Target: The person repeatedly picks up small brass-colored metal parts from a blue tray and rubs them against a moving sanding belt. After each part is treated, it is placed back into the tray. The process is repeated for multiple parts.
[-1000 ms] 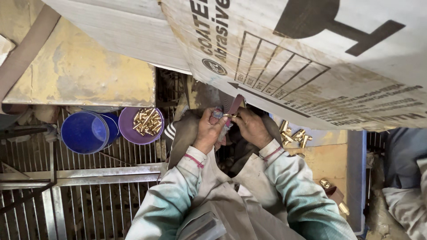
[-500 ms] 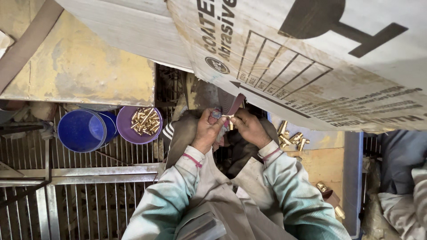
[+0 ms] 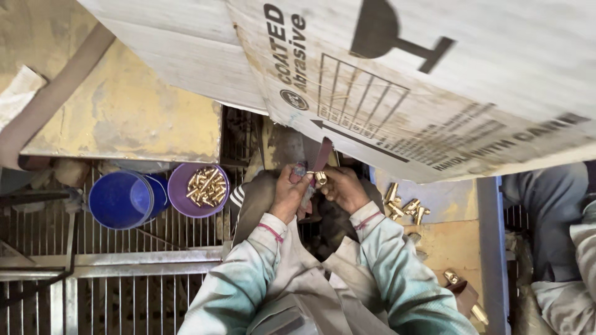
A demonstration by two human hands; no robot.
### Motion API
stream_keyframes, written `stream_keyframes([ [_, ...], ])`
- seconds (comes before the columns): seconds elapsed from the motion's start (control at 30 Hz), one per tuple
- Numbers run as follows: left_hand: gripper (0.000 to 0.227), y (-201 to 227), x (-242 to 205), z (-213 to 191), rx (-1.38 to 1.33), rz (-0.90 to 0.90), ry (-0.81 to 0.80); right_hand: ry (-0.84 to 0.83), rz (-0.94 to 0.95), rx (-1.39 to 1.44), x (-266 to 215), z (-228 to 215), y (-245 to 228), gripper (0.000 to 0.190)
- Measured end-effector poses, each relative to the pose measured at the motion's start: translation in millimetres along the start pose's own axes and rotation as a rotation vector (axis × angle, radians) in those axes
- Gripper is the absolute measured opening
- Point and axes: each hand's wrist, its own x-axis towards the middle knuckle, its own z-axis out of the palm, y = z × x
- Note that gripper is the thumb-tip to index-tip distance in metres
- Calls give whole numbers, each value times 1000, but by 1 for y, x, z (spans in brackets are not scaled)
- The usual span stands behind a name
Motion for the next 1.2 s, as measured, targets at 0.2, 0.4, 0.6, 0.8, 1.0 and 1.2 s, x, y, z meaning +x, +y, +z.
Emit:
stream_keyframes([
  [0.2, 34, 17, -19, 4, 112, -142, 21, -22, -39, -104, -30, 8, -6, 38],
  [0.4, 49, 7, -66, -1, -44, 255, -288, -40, -466, -401, -107, 19, 8, 38],
  [0.6, 47, 28, -96, 6, -26, 271, -356, 69, -927, -748, -145, 41, -2, 37],
  [0.8, 44, 45, -118, -3, 175, 381, -387, 31, -1060, -868, -158, 35, 11, 40],
  [1.0, 37, 41, -120, -11, 295, 463, -364, -223, -257, -33, -156, 18, 30, 37],
  [1.2, 36, 33, -111, 0, -188, 197, -288, 50, -845, -734, -153, 28, 26, 39],
])
